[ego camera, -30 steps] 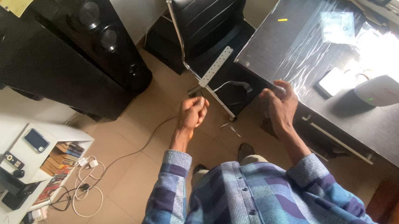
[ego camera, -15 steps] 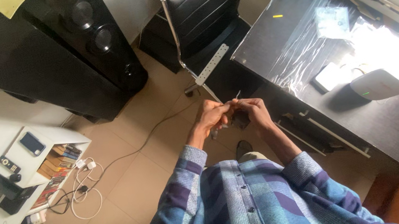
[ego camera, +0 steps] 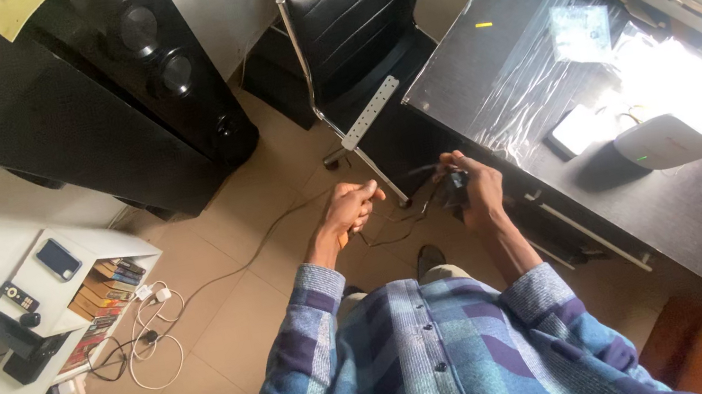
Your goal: The person unboxes a white Airtel router, connects a power adapter and Ethernet cable, and mounts the device on a window grille. They then plug the power adapter into a power strip and place the strip on a chair.
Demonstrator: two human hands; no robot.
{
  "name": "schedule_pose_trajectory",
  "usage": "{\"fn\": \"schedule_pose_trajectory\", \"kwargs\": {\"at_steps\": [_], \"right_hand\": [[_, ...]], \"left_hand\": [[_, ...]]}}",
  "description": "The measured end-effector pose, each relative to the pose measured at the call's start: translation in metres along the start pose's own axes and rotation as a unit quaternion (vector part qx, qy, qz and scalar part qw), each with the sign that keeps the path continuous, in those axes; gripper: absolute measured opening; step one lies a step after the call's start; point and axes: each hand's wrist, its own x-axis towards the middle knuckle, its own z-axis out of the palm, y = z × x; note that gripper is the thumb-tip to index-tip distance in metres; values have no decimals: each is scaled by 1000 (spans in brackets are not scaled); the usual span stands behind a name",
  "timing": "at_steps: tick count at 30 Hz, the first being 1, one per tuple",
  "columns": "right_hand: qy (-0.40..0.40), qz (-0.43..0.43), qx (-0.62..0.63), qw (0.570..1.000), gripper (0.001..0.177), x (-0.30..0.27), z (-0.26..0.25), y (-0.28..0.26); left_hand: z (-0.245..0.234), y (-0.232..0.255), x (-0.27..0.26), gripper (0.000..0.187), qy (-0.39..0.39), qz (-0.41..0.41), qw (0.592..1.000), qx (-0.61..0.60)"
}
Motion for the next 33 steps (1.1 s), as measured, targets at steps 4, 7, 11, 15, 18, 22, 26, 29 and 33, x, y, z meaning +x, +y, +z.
{"fn": "schedule_pose_trajectory", "kwargs": {"at_steps": [4,7,11,15,18,22,26,29,33], "right_hand": [[-125,52,-56,989,24,-5,9,10],[-201,6,-144,969,18,-4,14,26],[-200,-63,-143,967,17,1,13,39],[-151,-4,-94,984,17,5,12,34],[-87,3,-54,995,17,9,9,24],[-56,-2,20,998,18,13,1,21],[-17,-37,-22,999,15,20,-8,19],[-8,-20,-28,999,16,22,-13,17],[17,-2,39,999,15,24,-14,9]], "left_hand": [[10,-1,6,35,-2,3,997,-71],[28,-3,13,35,7,-9,1000,9],[36,3,14,39,3,-4,999,45],[34,7,10,43,18,-39,995,87],[31,3,10,34,-24,-2,997,78],[25,-3,16,31,-73,45,992,88],[21,-1,14,33,-67,39,992,99],[18,3,8,32,-50,6,994,100],[10,6,1,28,-28,-13,994,105]]}}
